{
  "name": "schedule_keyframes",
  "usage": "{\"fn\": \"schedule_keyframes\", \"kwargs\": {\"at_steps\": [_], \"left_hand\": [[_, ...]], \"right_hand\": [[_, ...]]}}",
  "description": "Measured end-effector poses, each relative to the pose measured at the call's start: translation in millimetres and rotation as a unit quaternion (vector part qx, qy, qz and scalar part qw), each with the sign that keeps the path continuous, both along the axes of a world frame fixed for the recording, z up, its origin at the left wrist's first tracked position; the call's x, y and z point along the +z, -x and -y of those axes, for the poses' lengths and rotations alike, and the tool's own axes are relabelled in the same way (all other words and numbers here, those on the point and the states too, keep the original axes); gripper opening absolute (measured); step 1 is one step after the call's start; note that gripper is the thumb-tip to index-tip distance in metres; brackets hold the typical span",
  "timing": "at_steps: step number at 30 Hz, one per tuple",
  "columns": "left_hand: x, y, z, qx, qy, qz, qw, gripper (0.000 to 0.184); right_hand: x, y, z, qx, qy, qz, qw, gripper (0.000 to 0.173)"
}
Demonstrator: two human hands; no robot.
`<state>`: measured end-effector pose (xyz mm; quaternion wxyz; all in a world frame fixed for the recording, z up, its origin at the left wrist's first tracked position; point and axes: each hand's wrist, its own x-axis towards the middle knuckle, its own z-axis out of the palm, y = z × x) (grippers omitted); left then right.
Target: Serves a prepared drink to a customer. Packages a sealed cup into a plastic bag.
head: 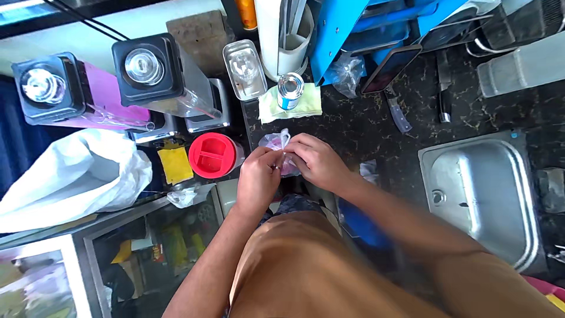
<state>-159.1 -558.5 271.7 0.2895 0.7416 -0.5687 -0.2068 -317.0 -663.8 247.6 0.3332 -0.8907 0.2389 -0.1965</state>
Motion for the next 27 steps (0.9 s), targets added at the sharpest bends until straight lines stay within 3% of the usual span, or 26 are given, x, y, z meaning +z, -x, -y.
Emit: {"fn": "schedule_keyframes", "kwargs": {"at_steps": [3, 5, 8, 11, 13, 16, 21, 27], "left_hand": [[2, -6, 2, -0.022, -0.015, 0.010, 1.000, 0.015], [3, -13, 3, -0.009, -0.055, -0.093, 0.994, 0.012], [2, -22, 5, 0.026, -0.136, -0.297, 0.945, 0.013], [4, -18, 5, 0.095, -0.160, -0.402, 0.896, 0.015], [5, -18, 5, 0.104, -0.154, -0.402, 0.897, 0.016], [6, -17, 5, 0.083, -0.149, -0.407, 0.897, 0.018], [5, -19, -6, 0.088, -0.089, -0.252, 0.960, 0.006], [-10, -21, -23, 0.131, -0.073, -0.171, 0.974, 0.004]], "right_hand": [[3, -2, -2, -0.015, 0.026, -0.023, 0.999, 0.017], [4, -3, -4, -0.021, 0.033, -0.031, 0.999, 0.017], [2, -4, -3, -0.038, 0.000, -0.005, 0.999, 0.015], [4, 0, -1, -0.065, -0.140, 0.021, 0.988, 0.012], [11, 1, 0, -0.066, -0.230, 0.004, 0.971, 0.017], [12, -1, -1, -0.103, -0.254, -0.007, 0.962, 0.017], [9, 0, 9, -0.042, -0.170, 0.004, 0.985, 0.011], [10, 1, 24, 0.008, -0.056, -0.058, 0.997, 0.011]]}}
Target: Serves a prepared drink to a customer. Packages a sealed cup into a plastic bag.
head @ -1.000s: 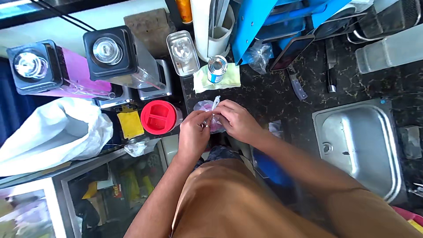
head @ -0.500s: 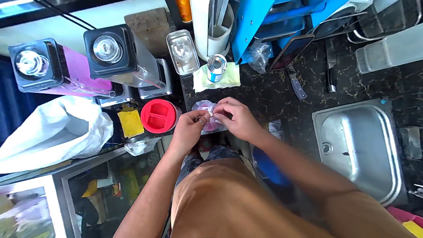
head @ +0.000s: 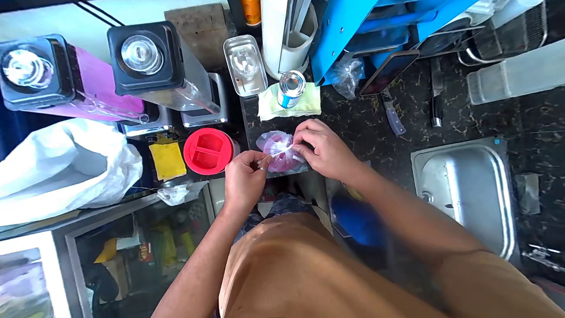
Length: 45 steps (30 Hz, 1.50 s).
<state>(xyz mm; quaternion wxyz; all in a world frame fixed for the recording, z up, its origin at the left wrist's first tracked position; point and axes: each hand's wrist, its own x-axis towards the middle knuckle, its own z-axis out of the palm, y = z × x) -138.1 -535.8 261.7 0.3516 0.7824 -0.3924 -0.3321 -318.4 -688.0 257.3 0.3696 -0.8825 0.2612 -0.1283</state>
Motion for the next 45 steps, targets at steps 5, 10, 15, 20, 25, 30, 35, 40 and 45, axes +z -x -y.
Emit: {"fn": "schedule_keyframes", "kwargs": {"at_steps": [5, 10, 15, 20, 25, 30, 35, 40, 45], "left_hand": [[5, -9, -15, -0.029, 0.042, -0.048, 0.998, 0.034], [-18, -64, -119, 0.087, 0.118, -0.117, 0.982, 0.028], [-101, -87, -281, 0.282, 0.093, -0.173, 0.939, 0.024], [-166, -68, -445, 0.460, -0.026, -0.196, 0.865, 0.023], [-199, -38, -575, 0.574, -0.142, -0.182, 0.786, 0.022], [-234, -32, -601, 0.564, -0.151, -0.233, 0.778, 0.020], [-241, -63, -571, 0.501, -0.102, -0.246, 0.824, 0.019], [-243, -77, -567, 0.482, -0.070, -0.264, 0.833, 0.020], [-240, -86, -549, 0.427, -0.081, -0.242, 0.868, 0.021]], "right_hand": [[46, 10, -9, -0.028, 0.022, -0.070, 0.997, 0.035], [33, -26, -150, 0.018, -0.136, 0.051, 0.989, 0.025], [-181, -159, -289, -0.023, -0.555, -0.222, 0.801, 0.043], [-405, -319, -382, -0.101, -0.469, -0.292, 0.827, 0.042], [-498, -413, -352, -0.035, -0.220, -0.446, 0.867, 0.049], [-511, -417, -340, 0.100, -0.105, -0.422, 0.895, 0.043], [-522, -387, -338, -0.063, -0.287, -0.234, 0.927, 0.047], [-508, -354, -331, -0.030, -0.441, -0.179, 0.879, 0.038], [-505, -295, -323, -0.049, -0.287, -0.397, 0.870, 0.046]]}}
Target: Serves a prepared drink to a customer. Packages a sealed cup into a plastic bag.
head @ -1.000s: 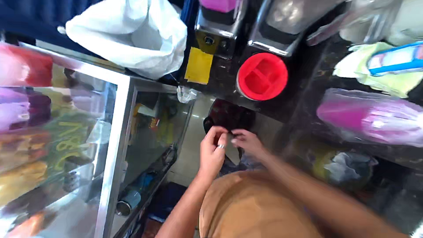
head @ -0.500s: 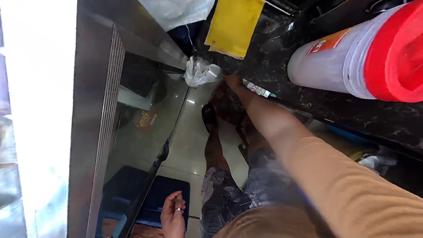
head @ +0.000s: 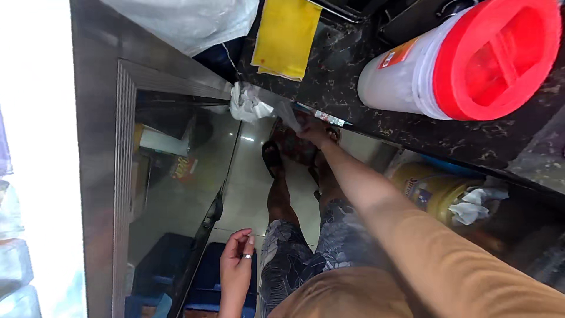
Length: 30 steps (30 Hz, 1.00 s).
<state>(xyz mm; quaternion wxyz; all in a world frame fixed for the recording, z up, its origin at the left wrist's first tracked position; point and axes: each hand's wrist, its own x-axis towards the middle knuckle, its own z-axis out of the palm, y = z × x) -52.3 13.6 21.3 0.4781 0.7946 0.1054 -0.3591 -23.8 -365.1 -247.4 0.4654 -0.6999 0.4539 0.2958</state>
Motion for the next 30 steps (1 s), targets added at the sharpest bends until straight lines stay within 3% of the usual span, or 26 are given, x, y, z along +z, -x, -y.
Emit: {"fn": "schedule_keyframes", "kwargs": {"at_steps": [2, 4, 7, 9, 11, 12, 14, 16, 18, 20, 22, 24, 25, 27, 28, 30], "left_hand": [[3, -10, 18, -0.089, 0.001, 0.045, 0.995, 0.023], [11, -22, 43, -0.206, 0.008, 0.090, 0.974, 0.025], [20, -34, 117, -0.348, 0.076, 0.174, 0.918, 0.028], [27, -32, 182, -0.419, 0.141, 0.192, 0.876, 0.052], [39, -21, 236, -0.500, 0.169, 0.118, 0.841, 0.082], [48, -16, 255, -0.534, 0.173, 0.059, 0.825, 0.079], [64, -9, 292, -0.584, 0.209, -0.026, 0.784, 0.038], [87, -9, 317, -0.631, 0.230, -0.082, 0.736, 0.026], [113, -12, 337, -0.649, 0.262, -0.134, 0.702, 0.017], [134, -7, 356, -0.590, 0.303, -0.204, 0.720, 0.016], [142, -2, 375, -0.426, 0.376, -0.295, 0.768, 0.021], [136, 11, 388, -0.196, 0.430, -0.377, 0.796, 0.025], [132, 19, 391, -0.147, 0.438, -0.401, 0.792, 0.047], [135, 37, 394, -0.255, 0.380, -0.363, 0.812, 0.101], [140, 47, 393, -0.317, 0.334, -0.337, 0.821, 0.109], [154, 65, 397, -0.380, 0.224, -0.310, 0.842, 0.079]], "right_hand": [[7, 53, 7, 0.026, 0.054, -0.111, 0.992, 0.048], [37, 108, 8, -0.017, 0.128, -0.094, 0.987, 0.037], [141, 146, 9, -0.064, 0.105, 0.048, 0.991, 0.024], [224, 157, 6, -0.049, 0.006, 0.180, 0.982, 0.022], [304, 162, 8, 0.006, -0.029, 0.273, 0.961, 0.029], [339, 167, 11, 0.025, -0.009, 0.294, 0.955, 0.029], [398, 186, 36, 0.042, 0.093, 0.289, 0.952, 0.029], [435, 216, 56, -0.016, 0.146, 0.263, 0.954, 0.031], [444, 244, 64, -0.139, 0.125, 0.265, 0.946, 0.030], [436, 263, 66, -0.238, 0.129, 0.280, 0.921, 0.027], [431, 273, 73, -0.312, 0.159, 0.311, 0.884, 0.027], [428, 281, 80, -0.379, 0.168, 0.333, 0.847, 0.027], [426, 285, 81, -0.405, 0.164, 0.346, 0.830, 0.027], [422, 292, 88, -0.442, 0.154, 0.372, 0.802, 0.029], [419, 296, 90, -0.452, 0.152, 0.376, 0.794, 0.029], [414, 306, 94, -0.462, 0.147, 0.379, 0.788, 0.031]]}}
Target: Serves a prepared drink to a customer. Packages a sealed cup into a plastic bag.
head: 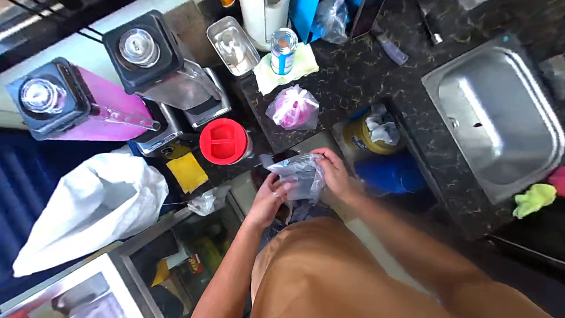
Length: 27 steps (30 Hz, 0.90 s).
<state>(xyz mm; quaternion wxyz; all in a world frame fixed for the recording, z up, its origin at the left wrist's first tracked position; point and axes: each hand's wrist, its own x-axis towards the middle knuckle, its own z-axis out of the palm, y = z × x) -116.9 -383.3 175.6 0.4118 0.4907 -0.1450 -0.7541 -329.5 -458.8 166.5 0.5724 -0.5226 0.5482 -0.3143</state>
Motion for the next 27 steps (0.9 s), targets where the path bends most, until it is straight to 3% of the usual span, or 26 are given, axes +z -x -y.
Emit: {"fn": "schedule_keyframes", "kwargs": {"at_steps": [2, 4, 7, 9, 12, 16, 18, 20, 22, 24, 25, 27], "left_hand": [[9, 16, 8, -0.025, -0.063, 0.076, 0.995, 0.042], [10, 24, 15, -0.015, -0.086, 0.079, 0.993, 0.023], [13, 32, 27, 0.056, -0.102, 0.075, 0.990, 0.021], [14, 36, 35, 0.086, -0.113, 0.066, 0.988, 0.025], [14, 46, 39, 0.070, -0.134, 0.020, 0.988, 0.019], [10, 33, 44, 0.026, -0.123, -0.046, 0.991, 0.012], [8, 25, 42, 0.000, -0.112, -0.022, 0.993, 0.013], [5, 21, 42, -0.040, -0.068, 0.057, 0.995, 0.019], [-9, 12, 38, -0.005, -0.040, 0.183, 0.982, 0.008], [-21, -7, 43, 0.115, -0.113, 0.200, 0.967, 0.005], [-25, -18, 48, 0.170, -0.156, 0.168, 0.958, 0.014], [-29, -20, 52, 0.188, -0.143, 0.208, 0.949, 0.009]], "right_hand": [[-4, 9, 5, 0.007, -0.018, 0.016, 1.000, 0.032], [-7, 18, 12, 0.021, -0.032, 0.001, 0.999, 0.033], [21, 31, 15, 0.021, 0.019, -0.145, 0.989, 0.049], [47, 22, 5, 0.034, 0.051, -0.164, 0.985, 0.053], [39, -1, -16, 0.097, -0.059, -0.087, 0.990, 0.051], [23, 4, -9, 0.067, -0.122, 0.006, 0.990, 0.028], [19, 7, -10, 0.055, -0.127, -0.015, 0.990, 0.022], [10, 9, -9, -0.001, -0.156, 0.048, 0.987, 0.022], [7, 12, -10, -0.103, -0.245, 0.245, 0.932, 0.022], [8, 16, -12, -0.218, -0.316, 0.336, 0.860, 0.028], [6, 20, -11, -0.244, -0.324, 0.297, 0.865, 0.031], [2, 22, -17, -0.186, -0.248, 0.067, 0.948, 0.034]]}}
